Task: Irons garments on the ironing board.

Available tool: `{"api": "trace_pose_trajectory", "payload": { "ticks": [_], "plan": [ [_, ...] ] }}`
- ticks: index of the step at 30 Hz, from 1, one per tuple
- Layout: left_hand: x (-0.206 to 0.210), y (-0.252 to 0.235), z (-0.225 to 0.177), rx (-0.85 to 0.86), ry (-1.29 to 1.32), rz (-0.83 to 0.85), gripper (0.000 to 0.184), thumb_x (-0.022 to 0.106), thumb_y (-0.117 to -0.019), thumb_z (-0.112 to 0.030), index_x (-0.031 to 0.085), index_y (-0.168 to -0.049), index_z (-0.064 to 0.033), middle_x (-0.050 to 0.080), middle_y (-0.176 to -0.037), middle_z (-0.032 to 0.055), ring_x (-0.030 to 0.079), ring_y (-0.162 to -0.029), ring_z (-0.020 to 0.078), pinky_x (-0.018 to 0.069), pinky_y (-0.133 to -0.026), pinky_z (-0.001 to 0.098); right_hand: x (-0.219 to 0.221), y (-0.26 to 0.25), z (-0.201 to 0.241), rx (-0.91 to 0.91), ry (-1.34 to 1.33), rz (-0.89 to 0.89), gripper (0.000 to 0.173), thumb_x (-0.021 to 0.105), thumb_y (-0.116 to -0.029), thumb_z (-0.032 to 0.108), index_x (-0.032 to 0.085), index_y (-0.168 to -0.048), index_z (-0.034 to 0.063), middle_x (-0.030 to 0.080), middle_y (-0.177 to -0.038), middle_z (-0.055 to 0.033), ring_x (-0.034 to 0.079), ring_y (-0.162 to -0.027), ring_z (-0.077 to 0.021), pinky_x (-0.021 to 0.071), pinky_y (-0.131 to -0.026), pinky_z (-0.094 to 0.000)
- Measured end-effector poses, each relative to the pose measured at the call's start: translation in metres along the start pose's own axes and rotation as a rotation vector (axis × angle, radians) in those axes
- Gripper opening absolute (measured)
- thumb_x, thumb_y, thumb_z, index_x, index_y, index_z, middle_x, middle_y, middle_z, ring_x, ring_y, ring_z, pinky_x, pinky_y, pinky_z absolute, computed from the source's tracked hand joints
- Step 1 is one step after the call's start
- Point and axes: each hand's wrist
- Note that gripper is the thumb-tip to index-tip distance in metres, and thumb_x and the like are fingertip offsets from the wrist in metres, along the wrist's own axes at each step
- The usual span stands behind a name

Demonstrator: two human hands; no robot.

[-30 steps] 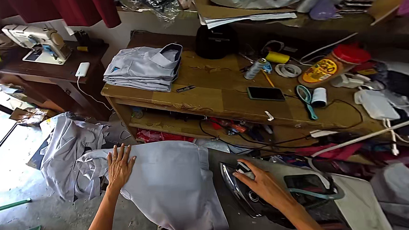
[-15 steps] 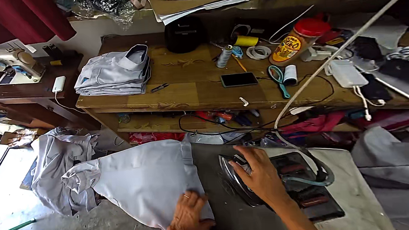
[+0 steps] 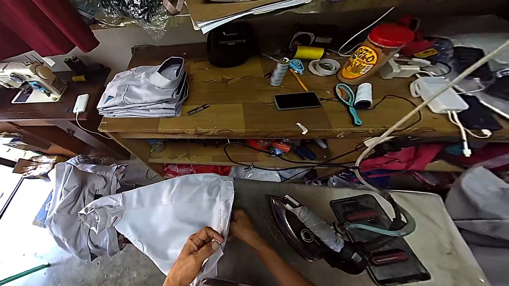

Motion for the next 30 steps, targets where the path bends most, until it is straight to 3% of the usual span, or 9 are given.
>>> {"api": "trace_pose_trajectory", "payload": {
  "ticks": [5, 8, 10, 12, 14, 17, 20, 24, 30],
  "plan": [
    [0.025, 0.003, 0.016, -0.047, -0.22, 0.187, 0.021, 0.059, -0.1011, -0.009, 0.069, -0.116, 0.0009, 0.07, -0.107, 0.0066, 0.066, -0.092, 0.0079, 0.0562, -0.085, 0.0277, -0.045, 0.026, -0.012, -0.101, 0.19, -0.241, 0.028, 0.056, -0.1032, 0.015, 0.064, -0.119, -0.0062, 0.07, -0.099, -0.0216, 0.072, -0.082, -0.0305, 0.0616, -0.078, -0.0498],
    [0.042, -0.001, 0.037, -0.219, -0.763, 0.357, 0.032, 0.063, -0.1001, -0.016, 0.067, -0.13, -0.0036, 0.071, -0.122, 0.0161, 0.068, -0.114, 0.0268, 0.0508, -0.106, 0.0462, -0.071, 0.072, -0.01, -0.063, 0.386, -0.144, 0.039, 0.052, -0.1069, 0.021, 0.053, -0.139, -0.0006, 0.072, -0.099, -0.0184, 0.075, -0.077, -0.0273, 0.065, -0.074, -0.0454],
    [0.053, -0.008, 0.043, -0.262, -1.015, 0.483, 0.038, 0.062, -0.1021, -0.025, 0.065, -0.137, -0.0093, 0.07, -0.128, 0.0167, 0.067, -0.119, 0.0352, 0.0486, -0.106, 0.0573, -0.086, 0.109, 0.004, -0.205, 0.455, -0.084, 0.036, 0.057, -0.1045, 0.02, 0.061, -0.134, 0.0007, 0.074, -0.089, -0.0144, 0.073, -0.068, -0.0239, 0.0636, -0.066, -0.043],
    [0.06, -0.017, 0.046, -0.045, -1.122, 0.341, 0.028, 0.057, -0.1032, -0.025, 0.074, -0.119, -0.0093, 0.076, -0.109, 0.0142, 0.074, -0.101, 0.0322, 0.0585, -0.088, 0.0555, -0.106, 0.129, 0.017, -0.53, 0.593, -0.295, 0.028, 0.059, -0.0999, 0.024, 0.073, -0.116, 0.0059, 0.074, -0.083, -0.0065, 0.071, -0.064, -0.0173, 0.0619, -0.059, -0.0384],
    [0.058, -0.04, 0.055, 0.299, -1.273, 0.022, 0.025, 0.058, -0.1012, -0.027, 0.077, -0.107, -0.0121, 0.076, -0.107, 0.0069, 0.072, -0.104, 0.0237, 0.0592, -0.091, 0.0455, -0.138, 0.128, 0.033, -0.679, 0.841, -0.528, 0.039, 0.057, -0.099, 0.036, 0.072, -0.122, 0.0074, 0.073, -0.099, -0.0115, 0.072, -0.082, -0.0258, 0.0614, -0.069, -0.045],
    [0.046, -0.079, 0.078, 0.291, -1.483, -0.06, 0.054, 0.054, -0.1003, -0.049, 0.062, -0.142, -0.0153, 0.053, -0.154, 0.0115, 0.044, -0.147, 0.0339, 0.0337, -0.118, 0.0606, -0.181, 0.107, 0.031, -0.551, 1.085, -0.504, 0.077, 0.058, -0.0913, 0.064, 0.059, -0.142, 0.0064, 0.064, -0.126, -0.0277, 0.063, -0.111, -0.0502, 0.0524, -0.088, -0.0654],
    [0.05, -0.086, 0.091, 0.13, -1.509, 0.084, 0.074, 0.053, -0.0963, -0.065, 0.049, -0.154, -0.0204, 0.033, -0.166, 0.0171, 0.024, -0.156, 0.0402, 0.0129, -0.121, 0.0717, -0.19, 0.091, 0.016, -0.27, 0.998, -0.241, 0.085, 0.065, -0.092, 0.063, 0.04, -0.158, 0.0156, 0.064, -0.129, -0.0248, 0.065, -0.114, -0.0443, 0.0528, -0.094, -0.063],
    [0.048, -0.059, 0.086, 0.321, -1.383, -0.07, 0.052, 0.057, -0.0996, -0.05, 0.066, -0.138, -0.0158, 0.057, -0.15, 0.0112, 0.049, -0.143, 0.0334, 0.0387, -0.115, 0.0599, -0.181, 0.084, 0.006, -0.236, 0.8, -0.207, 0.069, 0.061, -0.1012, 0.041, 0.036, -0.159, 0.0153, 0.071, -0.107, -0.0254, 0.071, -0.095, -0.0435, 0.054, -0.087, -0.062],
    [0.05, 0.006, 0.127, 0.432, -1.349, -0.006, 0.033, 0.063, -0.0968, -0.038, 0.075, -0.118, -0.016, 0.073, -0.114, 0.0051, 0.068, -0.108, 0.0238, 0.0568, -0.092, 0.0432, -0.14, 0.069, 0.072, -0.41, 0.951, -0.143, 0.064, 0.052, -0.0982, 0.064, 0.054, -0.148, 0.0247, 0.074, -0.107, -0.0147, 0.073, -0.093, -0.0351, 0.0563, -0.08, -0.059]
  ]
}}
Point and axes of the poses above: each hand's wrist, its own y-axis away from the middle knuckle, its own x-axis out of the palm, z = x × y
